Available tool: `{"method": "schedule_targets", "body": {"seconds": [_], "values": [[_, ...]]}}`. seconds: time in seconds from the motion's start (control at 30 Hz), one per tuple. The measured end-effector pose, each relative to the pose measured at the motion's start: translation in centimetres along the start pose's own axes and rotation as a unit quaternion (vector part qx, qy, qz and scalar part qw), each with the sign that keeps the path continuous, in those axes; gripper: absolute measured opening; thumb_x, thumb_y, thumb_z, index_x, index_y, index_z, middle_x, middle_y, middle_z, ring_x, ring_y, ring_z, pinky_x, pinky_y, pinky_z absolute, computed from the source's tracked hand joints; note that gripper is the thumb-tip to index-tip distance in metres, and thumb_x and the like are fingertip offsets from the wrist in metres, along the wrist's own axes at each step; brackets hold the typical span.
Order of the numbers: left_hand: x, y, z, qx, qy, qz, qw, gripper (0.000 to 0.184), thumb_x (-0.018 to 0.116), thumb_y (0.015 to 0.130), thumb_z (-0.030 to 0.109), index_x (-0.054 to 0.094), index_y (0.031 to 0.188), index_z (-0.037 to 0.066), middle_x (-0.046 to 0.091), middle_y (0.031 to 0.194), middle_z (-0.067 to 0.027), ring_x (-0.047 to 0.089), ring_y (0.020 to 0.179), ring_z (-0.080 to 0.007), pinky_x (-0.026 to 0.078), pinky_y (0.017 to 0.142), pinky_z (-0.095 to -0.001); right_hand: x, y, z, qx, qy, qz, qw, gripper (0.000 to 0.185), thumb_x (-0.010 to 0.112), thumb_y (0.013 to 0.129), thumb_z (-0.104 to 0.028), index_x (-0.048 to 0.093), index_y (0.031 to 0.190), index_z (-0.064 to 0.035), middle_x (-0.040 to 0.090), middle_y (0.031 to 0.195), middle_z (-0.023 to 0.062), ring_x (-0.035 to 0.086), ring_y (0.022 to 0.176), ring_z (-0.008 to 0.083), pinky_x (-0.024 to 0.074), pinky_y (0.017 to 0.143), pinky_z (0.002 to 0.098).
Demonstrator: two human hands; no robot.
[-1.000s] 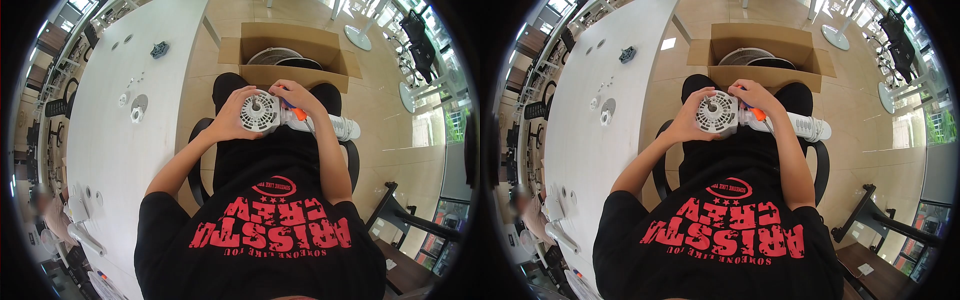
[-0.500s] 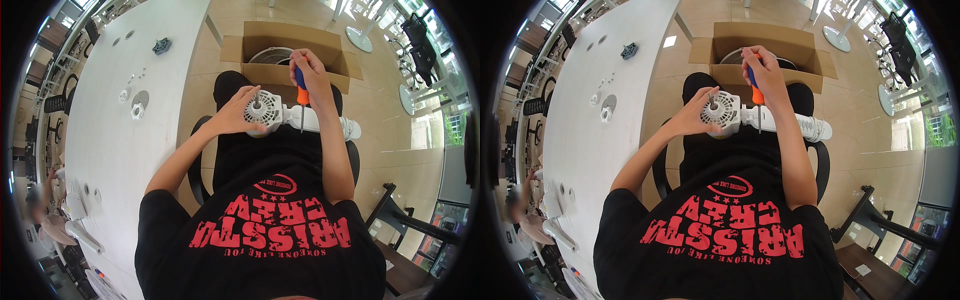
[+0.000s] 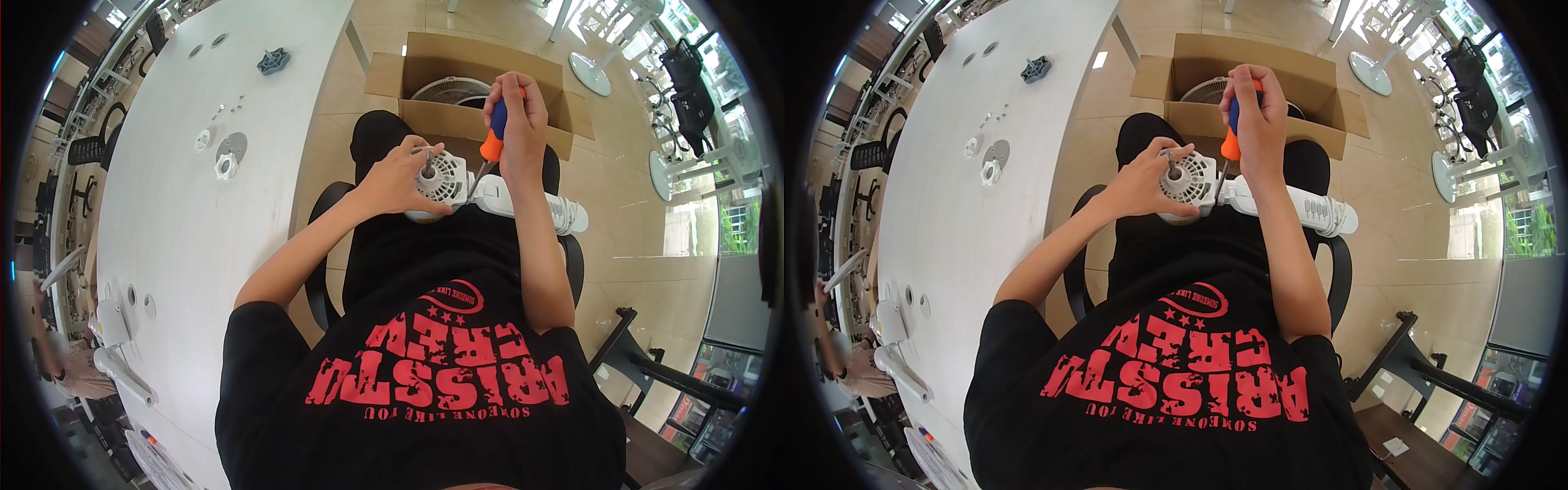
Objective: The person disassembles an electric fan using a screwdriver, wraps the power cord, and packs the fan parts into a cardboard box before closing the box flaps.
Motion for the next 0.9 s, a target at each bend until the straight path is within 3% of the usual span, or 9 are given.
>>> {"method": "schedule_targets", "body": {"seconds": [0.4,0.9], "values": [[0.6,-0.1,-0.8,0.034,-0.008,0.009,0.999,0.112,0.083,0.067,0.068,0.048,0.151,0.003,0.048,0.141,-0.0153,0.053,0.13,-0.0384,0.048,0.106,-0.0457,1.3,-0.6,0.8,-0.126,-0.021,-0.007,0.992,0.02,0.054,0.109,-0.023,0.057,0.107,-0.0041,0.06,0.083,0.0029,0.055,0.071,0.0074,0.047,0.064,0.0229],[1.0,0.1,-1.2,0.07,-0.018,0.021,0.997,0.113,0.083,0.068,0.068,0.046,0.151,-0.001,0.047,0.141,-0.0176,0.052,0.126,-0.0406,0.046,0.108,-0.0456,1.9,-1.1,1.8,-0.107,-0.036,-0.03,0.993,0.016,0.056,0.108,-0.02,0.058,0.107,-0.0042,0.061,0.084,0.0022,0.056,0.074,0.0062,0.0455,0.066,0.0225]]}}
Point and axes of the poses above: each hand's wrist, its own y-axis towards the middle knuckle, its own x-axis out of the palm, z = x × y, the point moved 3 cm from there along y, towards the middle knuckle
